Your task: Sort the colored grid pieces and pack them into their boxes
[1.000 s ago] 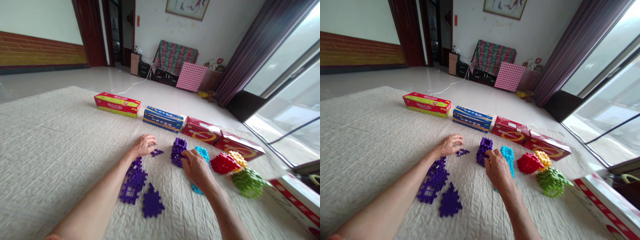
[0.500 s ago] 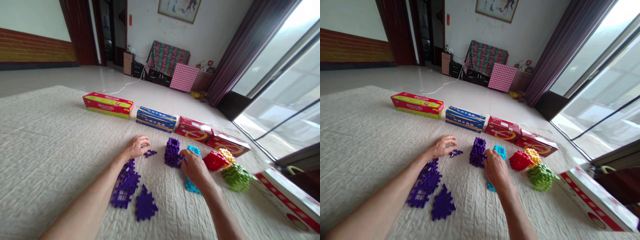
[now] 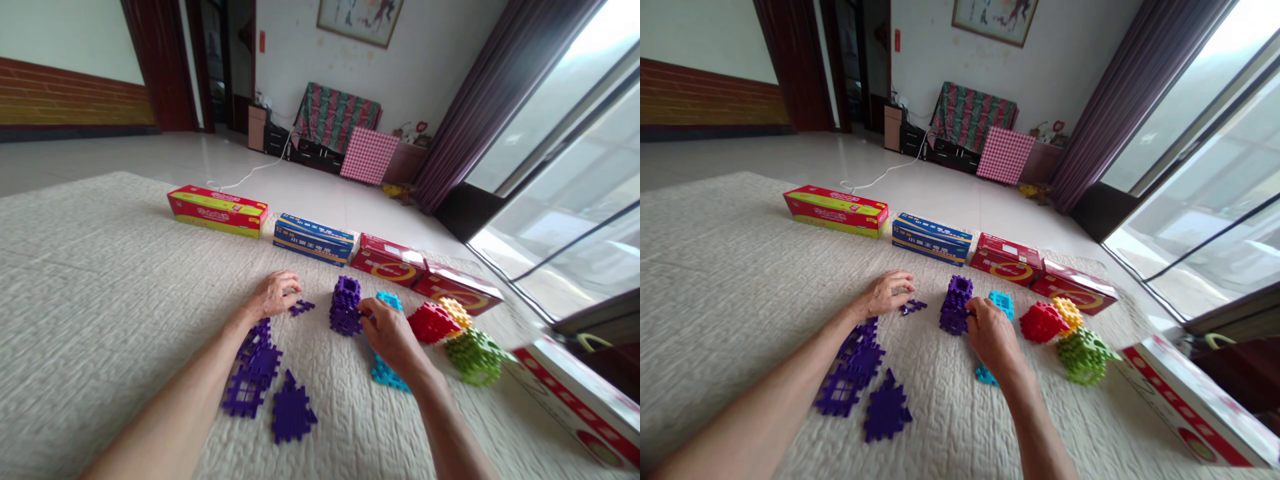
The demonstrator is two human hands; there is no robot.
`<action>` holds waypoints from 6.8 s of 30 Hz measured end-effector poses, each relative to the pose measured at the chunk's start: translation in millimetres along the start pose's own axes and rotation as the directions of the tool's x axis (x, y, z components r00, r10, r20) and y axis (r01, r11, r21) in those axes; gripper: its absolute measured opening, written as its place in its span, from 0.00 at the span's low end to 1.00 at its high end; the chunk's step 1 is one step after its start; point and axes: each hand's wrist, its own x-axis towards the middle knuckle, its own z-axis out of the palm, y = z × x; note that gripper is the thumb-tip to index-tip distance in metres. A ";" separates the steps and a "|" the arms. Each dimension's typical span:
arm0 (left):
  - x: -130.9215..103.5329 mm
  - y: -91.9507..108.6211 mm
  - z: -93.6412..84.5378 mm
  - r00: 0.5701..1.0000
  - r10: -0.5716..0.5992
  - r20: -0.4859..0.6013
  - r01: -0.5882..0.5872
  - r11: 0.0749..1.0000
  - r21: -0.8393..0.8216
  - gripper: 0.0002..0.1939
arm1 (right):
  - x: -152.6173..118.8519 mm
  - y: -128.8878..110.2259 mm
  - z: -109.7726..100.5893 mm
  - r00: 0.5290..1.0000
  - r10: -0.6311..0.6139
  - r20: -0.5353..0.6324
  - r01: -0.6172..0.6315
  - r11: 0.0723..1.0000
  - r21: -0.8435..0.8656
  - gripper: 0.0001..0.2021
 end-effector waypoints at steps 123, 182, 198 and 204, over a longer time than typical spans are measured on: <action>1.9 2.3 -18.4 0.932 -0.356 0.066 0.346 0.823 -0.451 0.17 | -42.2 -36.4 71.4 0.793 -0.504 -0.342 0.531 0.847 -0.017 0.13; -33.6 35.4 -12.5 0.858 -0.449 -0.250 0.464 0.886 0.000 0.16 | -70.5 -92.6 68.0 0.738 -0.668 -0.100 0.673 0.714 0.195 0.19; -34.0 24.8 -7.1 0.882 -0.397 -0.253 0.426 0.902 0.071 0.16 | -44.6 -42.0 57.3 0.859 -0.132 -0.495 0.331 0.880 0.340 0.13; -34.0 28.0 -8.3 0.883 -0.400 -0.246 0.431 0.898 0.088 0.16 | -41.3 -11.2 48.8 0.856 -0.071 -0.512 0.270 0.906 0.326 0.11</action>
